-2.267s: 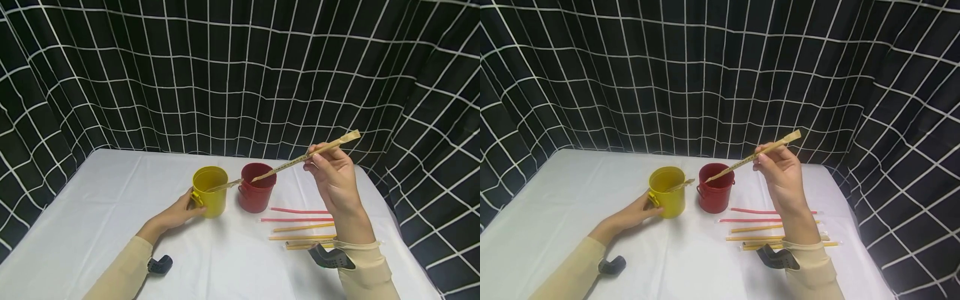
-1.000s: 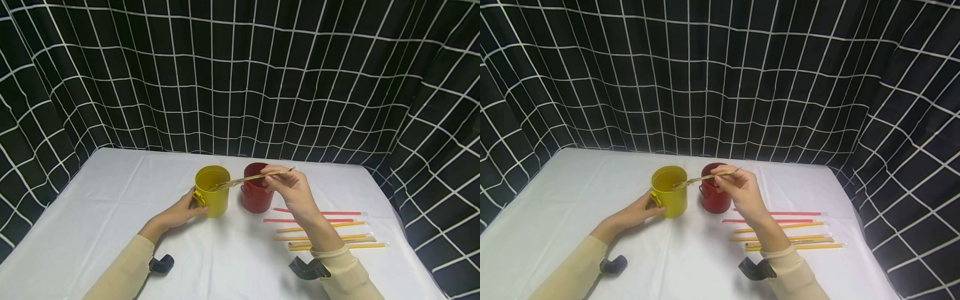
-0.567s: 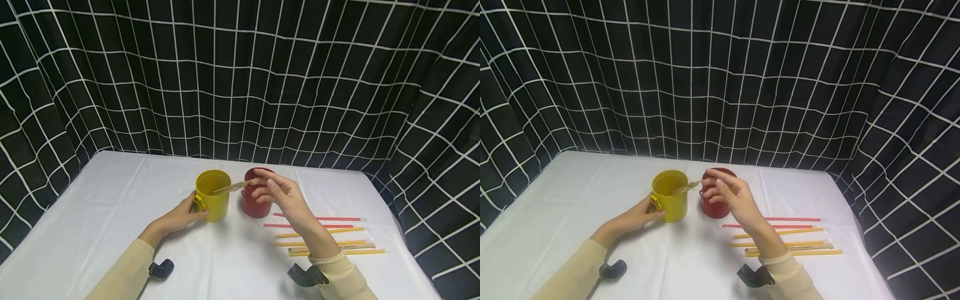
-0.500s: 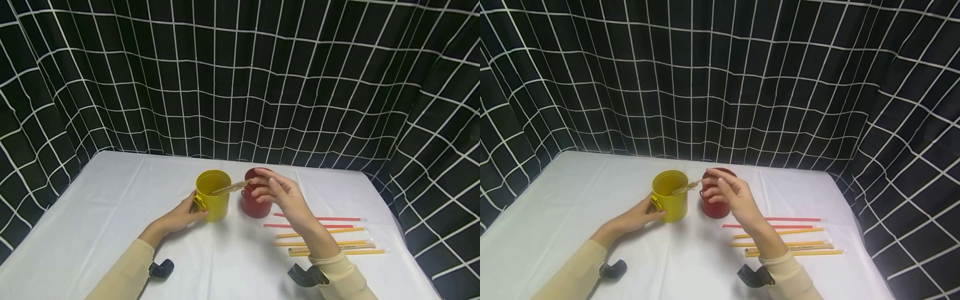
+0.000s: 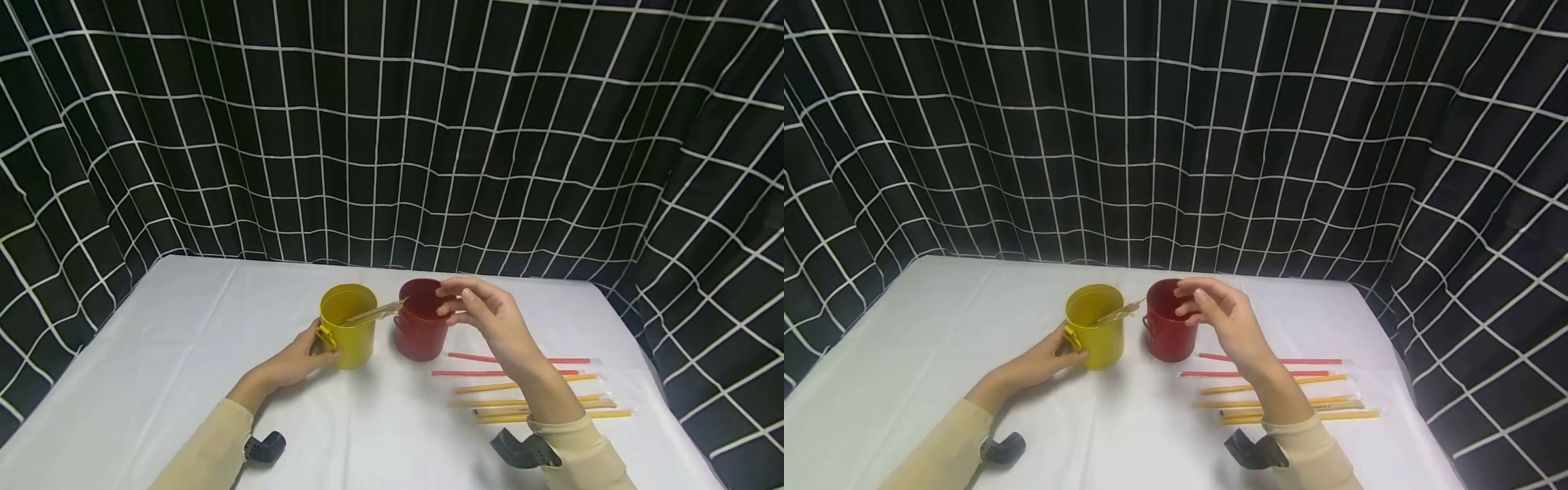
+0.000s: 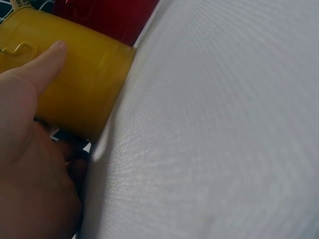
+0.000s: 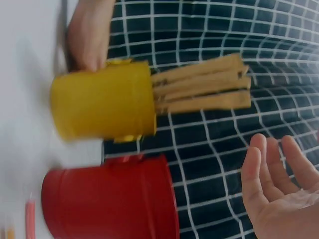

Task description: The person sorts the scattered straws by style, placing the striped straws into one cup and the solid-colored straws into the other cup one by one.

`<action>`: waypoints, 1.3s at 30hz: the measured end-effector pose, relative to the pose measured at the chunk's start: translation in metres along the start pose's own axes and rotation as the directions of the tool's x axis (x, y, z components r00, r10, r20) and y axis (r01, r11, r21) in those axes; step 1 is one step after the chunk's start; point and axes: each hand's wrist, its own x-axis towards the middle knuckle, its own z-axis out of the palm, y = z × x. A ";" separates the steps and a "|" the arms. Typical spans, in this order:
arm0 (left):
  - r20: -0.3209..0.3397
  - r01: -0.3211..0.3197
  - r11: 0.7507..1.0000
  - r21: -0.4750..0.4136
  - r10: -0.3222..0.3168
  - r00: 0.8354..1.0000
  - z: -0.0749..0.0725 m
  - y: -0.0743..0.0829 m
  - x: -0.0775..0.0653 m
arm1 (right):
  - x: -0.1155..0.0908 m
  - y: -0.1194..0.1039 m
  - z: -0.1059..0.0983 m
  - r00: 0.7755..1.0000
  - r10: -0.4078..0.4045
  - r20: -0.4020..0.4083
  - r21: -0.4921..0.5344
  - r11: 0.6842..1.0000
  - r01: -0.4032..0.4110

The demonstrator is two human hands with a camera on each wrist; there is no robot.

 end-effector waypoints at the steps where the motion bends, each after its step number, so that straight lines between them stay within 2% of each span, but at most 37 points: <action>1: 0.002 0.002 1.000 -0.002 -0.002 1.000 0.002 -0.002 -0.001 | -0.003 0.001 -0.004 1.000 0.005 0.006 -0.016 1.000 -0.005; 8: 0.009 -0.030 0.999 -0.036 0.030 1.000 0.009 -0.005 -0.002 | -0.027 0.006 -0.043 0.999 0.012 0.039 -0.159 0.987 -0.006; 12: 0.013 -0.034 0.999 -0.020 0.034 0.999 0.007 -0.004 -0.001 | -0.039 0.009 -0.062 0.995 0.071 0.069 -0.251 0.967 -0.052; 20: 0.012 -0.040 0.999 -0.003 0.040 0.999 -0.002 -0.001 -0.002 | -0.058 0.023 -0.087 0.975 0.150 0.161 -0.308 0.947 -0.094; 23: 0.011 -0.044 0.999 0.003 0.044 0.999 -0.004 0.000 -0.004 | -0.064 0.032 -0.093 0.951 0.193 0.241 -0.291 0.949 -0.119; 27: 0.006 -0.053 0.999 0.007 0.053 0.999 -0.006 0.000 -0.005 | -0.071 0.046 -0.097 0.904 0.239 0.354 -0.251 0.956 -0.154; 33: 0.027 -0.056 0.998 0.002 0.055 0.998 0.000 0.002 -0.004 | -0.084 0.057 -0.103 0.842 0.318 0.435 -0.282 0.937 -0.208; 36: 0.023 -0.047 0.999 0.003 0.047 0.999 0.001 0.003 -0.003 | -0.087 0.058 -0.105 0.827 0.325 0.459 -0.313 0.930 -0.192; 39: 0.028 -0.046 0.999 0.009 0.045 0.999 0.002 0.004 -0.002 | -0.090 0.060 -0.110 0.822 0.314 0.474 -0.349 0.925 -0.152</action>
